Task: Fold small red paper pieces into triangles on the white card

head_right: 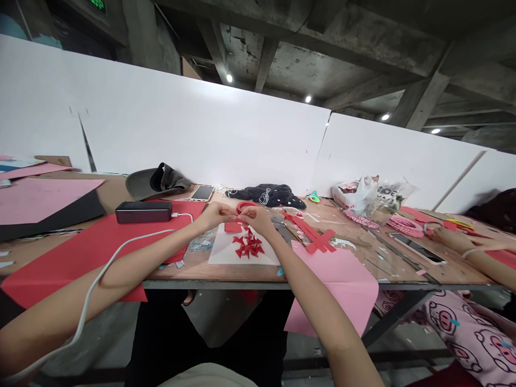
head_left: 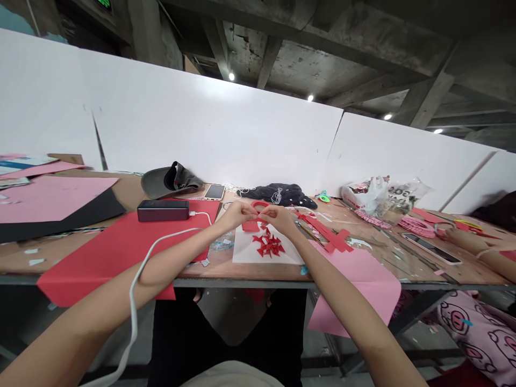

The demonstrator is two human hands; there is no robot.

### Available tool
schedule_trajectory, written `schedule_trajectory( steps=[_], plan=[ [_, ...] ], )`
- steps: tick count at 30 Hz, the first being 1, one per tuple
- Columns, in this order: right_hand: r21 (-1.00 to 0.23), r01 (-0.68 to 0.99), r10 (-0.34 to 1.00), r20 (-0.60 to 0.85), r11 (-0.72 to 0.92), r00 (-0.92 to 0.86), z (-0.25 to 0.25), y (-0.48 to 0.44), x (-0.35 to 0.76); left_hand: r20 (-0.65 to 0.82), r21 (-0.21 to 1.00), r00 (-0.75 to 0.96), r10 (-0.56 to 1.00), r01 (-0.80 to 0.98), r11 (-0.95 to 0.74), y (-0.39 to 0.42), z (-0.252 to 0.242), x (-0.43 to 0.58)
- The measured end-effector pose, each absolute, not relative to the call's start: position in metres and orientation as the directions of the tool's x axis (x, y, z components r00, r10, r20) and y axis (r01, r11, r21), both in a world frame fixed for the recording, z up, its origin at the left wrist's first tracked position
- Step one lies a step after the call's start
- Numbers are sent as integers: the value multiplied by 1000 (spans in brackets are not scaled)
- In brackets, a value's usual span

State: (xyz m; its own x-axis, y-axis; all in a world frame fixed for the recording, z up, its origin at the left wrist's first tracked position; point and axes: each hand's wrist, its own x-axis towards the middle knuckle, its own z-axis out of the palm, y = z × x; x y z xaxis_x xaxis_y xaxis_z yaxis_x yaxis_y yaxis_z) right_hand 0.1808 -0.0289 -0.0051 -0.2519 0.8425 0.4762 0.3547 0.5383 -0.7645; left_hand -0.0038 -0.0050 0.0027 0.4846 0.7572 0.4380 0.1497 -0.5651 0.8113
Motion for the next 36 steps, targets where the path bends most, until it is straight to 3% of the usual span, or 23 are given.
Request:
schedule_trajectory(
  steps=[4, 7, 15, 22, 29, 36],
  plan=[
    [-642, 510, 808, 549, 573, -216, -6, -30, 178, 478, 738, 482, 735, 234, -633, -14, 7, 0],
    [-587, 517, 756, 621, 623, -207, -5, -31, 176, 499, 717, 465, 731, 253, -650, -15, 5, 1],
    [-572, 458, 706, 679, 680, -200, -2, -32, 178, 367, 868, 495, 788, 122, -481, -6, -2, 1],
    [-492, 502, 658, 717, 711, -229, 1, -37, 176, 389, 872, 494, 777, 75, -484, -4, -2, 0],
    [-391, 462, 559, 767, 796, -315, 1, -40, 177, 293, 954, 489, 821, -98, -282, -6, 1, -1],
    [-324, 430, 489, 796, 842, -356, 0, -36, 178, 288, 957, 466, 837, -116, -265, -12, 5, 0]
  ],
)
